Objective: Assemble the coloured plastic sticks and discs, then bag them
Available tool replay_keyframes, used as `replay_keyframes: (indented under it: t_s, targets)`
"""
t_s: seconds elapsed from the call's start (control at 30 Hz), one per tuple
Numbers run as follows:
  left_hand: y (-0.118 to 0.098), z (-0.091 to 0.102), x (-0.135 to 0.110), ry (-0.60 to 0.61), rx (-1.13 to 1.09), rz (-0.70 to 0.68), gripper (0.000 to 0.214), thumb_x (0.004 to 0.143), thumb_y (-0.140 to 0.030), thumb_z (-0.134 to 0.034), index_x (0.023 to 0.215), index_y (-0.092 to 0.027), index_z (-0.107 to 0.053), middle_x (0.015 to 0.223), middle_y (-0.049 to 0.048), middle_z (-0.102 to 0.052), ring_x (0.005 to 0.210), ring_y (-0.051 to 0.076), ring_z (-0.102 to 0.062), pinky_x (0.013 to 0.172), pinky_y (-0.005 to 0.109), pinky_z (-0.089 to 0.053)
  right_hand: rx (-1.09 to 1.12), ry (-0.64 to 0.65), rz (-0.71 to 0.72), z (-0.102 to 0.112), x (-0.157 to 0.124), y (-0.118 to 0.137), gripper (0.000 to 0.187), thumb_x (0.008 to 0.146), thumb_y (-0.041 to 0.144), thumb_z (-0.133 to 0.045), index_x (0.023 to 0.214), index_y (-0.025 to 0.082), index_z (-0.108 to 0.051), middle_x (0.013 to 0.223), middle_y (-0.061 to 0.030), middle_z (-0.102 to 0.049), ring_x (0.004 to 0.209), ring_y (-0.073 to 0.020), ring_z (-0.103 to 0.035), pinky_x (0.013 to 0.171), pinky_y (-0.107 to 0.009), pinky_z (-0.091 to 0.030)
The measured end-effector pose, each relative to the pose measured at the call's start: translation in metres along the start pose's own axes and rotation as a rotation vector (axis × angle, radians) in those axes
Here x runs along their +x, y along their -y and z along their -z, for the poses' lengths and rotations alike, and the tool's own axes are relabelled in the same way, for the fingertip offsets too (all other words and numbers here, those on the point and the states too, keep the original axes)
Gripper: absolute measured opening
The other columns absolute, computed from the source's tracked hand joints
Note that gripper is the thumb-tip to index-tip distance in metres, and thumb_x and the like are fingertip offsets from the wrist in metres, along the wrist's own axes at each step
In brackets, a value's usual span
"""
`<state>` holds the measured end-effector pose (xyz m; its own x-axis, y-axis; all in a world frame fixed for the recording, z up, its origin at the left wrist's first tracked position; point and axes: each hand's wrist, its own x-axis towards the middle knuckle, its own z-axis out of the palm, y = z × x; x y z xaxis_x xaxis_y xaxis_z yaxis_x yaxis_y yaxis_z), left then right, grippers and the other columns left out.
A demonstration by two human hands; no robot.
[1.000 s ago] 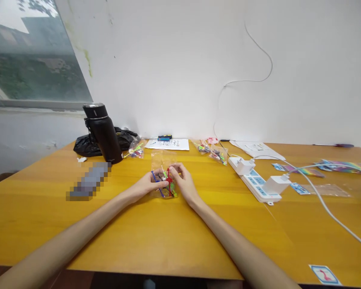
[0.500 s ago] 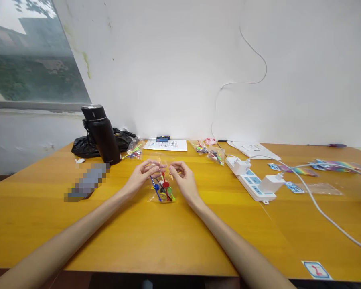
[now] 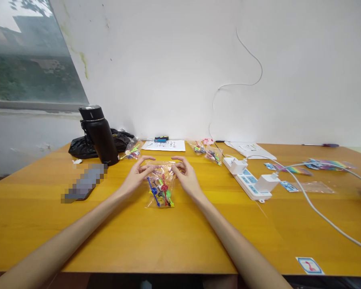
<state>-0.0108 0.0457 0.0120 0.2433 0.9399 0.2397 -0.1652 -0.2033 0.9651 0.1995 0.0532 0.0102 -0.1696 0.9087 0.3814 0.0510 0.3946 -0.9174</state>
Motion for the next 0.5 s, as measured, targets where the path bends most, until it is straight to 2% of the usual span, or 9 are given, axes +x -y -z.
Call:
replay_keyframes:
  t_s: [0.1, 0.3, 0.4, 0.5]
  targets:
    - [-0.0061, -0.0001, -0.0021, 0.05, 0.075, -0.053, 0.048, 0.087, -0.047, -0.065, 0.128, -0.027, -0.053, 0.105, 0.0067, -0.073, 0.092, 0.019, -0.07, 0.08, 0.03, -0.056, -0.025, 0.011, -0.035, 0.0036, 0.0029, -0.0006, 0.029, 0.087, 0.039, -0.06, 0.109, 0.02, -0.062, 0.081, -0.002, -0.066, 0.078, -0.017, -0.06, 0.071, -0.028, -0.046]
    - [-0.0071, 0.0019, -0.0014, 0.031, 0.258, -0.143, 0.03, 0.09, -0.044, -0.06, 0.105, -0.019, -0.069, 0.112, 0.0097, -0.072, 0.105, 0.024, -0.065, 0.094, 0.034, -0.048, 0.046, 0.005, -0.111, 0.009, 0.0077, -0.008, 0.027, 0.087, 0.036, -0.053, 0.102, 0.019, -0.067, 0.083, -0.0031, -0.066, 0.079, -0.0171, -0.061, 0.069, -0.027, -0.048]
    - [-0.0075, 0.0027, -0.0024, 0.032, 0.302, -0.132, 0.029, 0.092, -0.042, -0.057, 0.105, -0.02, -0.07, 0.114, 0.0088, -0.071, 0.108, 0.025, -0.064, 0.093, 0.035, -0.048, 0.067, -0.02, -0.11, 0.0075, 0.0066, -0.0059, 0.032, 0.091, 0.041, -0.047, 0.1, 0.019, -0.068, 0.088, -0.0045, -0.066, 0.082, -0.0174, -0.06, 0.067, -0.026, -0.048]
    - [-0.0082, 0.0023, -0.0039, 0.042, 0.328, -0.14, 0.029, 0.092, -0.042, -0.055, 0.104, -0.02, -0.07, 0.114, 0.0087, -0.071, 0.11, 0.025, -0.063, 0.093, 0.034, -0.048, -0.014, -0.042, -0.061, 0.0038, 0.0036, -0.0025, 0.031, 0.089, 0.047, -0.057, 0.099, 0.019, -0.067, 0.094, -0.0048, -0.067, 0.086, -0.018, -0.061, 0.072, -0.027, -0.048]
